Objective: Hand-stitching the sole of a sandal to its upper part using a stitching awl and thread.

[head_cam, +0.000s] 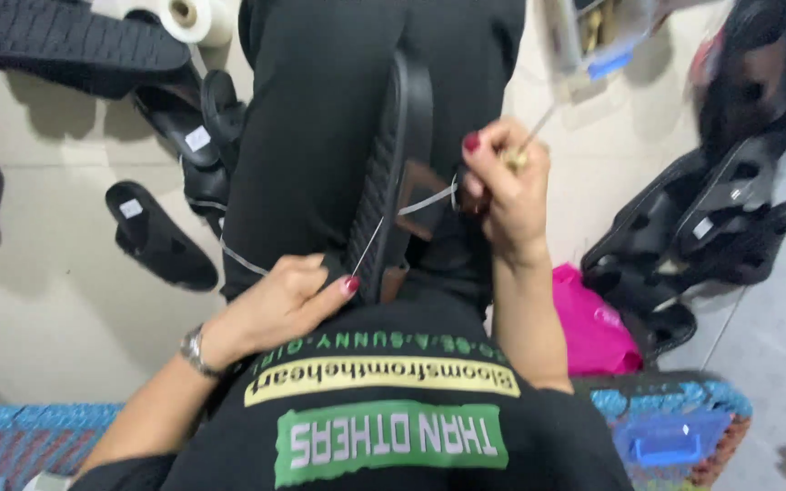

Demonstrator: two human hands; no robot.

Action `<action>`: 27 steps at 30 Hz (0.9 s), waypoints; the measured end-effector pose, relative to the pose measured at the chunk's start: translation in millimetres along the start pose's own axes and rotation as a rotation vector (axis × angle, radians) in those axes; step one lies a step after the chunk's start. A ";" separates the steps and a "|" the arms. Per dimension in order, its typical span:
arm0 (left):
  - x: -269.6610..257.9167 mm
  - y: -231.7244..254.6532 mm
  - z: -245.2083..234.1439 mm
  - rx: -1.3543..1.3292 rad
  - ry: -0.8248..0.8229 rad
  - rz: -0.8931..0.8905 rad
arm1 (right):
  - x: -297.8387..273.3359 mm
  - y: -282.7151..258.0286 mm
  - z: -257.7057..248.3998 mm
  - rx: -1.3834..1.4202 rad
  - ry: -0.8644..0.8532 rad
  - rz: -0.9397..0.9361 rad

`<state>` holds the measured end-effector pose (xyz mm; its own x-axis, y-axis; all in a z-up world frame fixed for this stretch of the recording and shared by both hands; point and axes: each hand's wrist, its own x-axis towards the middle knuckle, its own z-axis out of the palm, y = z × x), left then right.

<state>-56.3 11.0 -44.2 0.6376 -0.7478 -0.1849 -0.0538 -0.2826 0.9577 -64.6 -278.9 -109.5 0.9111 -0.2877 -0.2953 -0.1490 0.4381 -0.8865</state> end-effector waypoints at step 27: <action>96.0 -14.2 -44.6 0.738 0.083 0.299 | -18.3 -110.7 38.7 -1.638 -0.815 -0.426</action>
<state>40.0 -30.0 -65.7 0.5692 -0.8159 0.1017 -0.7079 -0.4234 0.5654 -49.9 -289.2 7.8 0.8433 0.4950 -0.2094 0.3844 -0.8278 -0.4086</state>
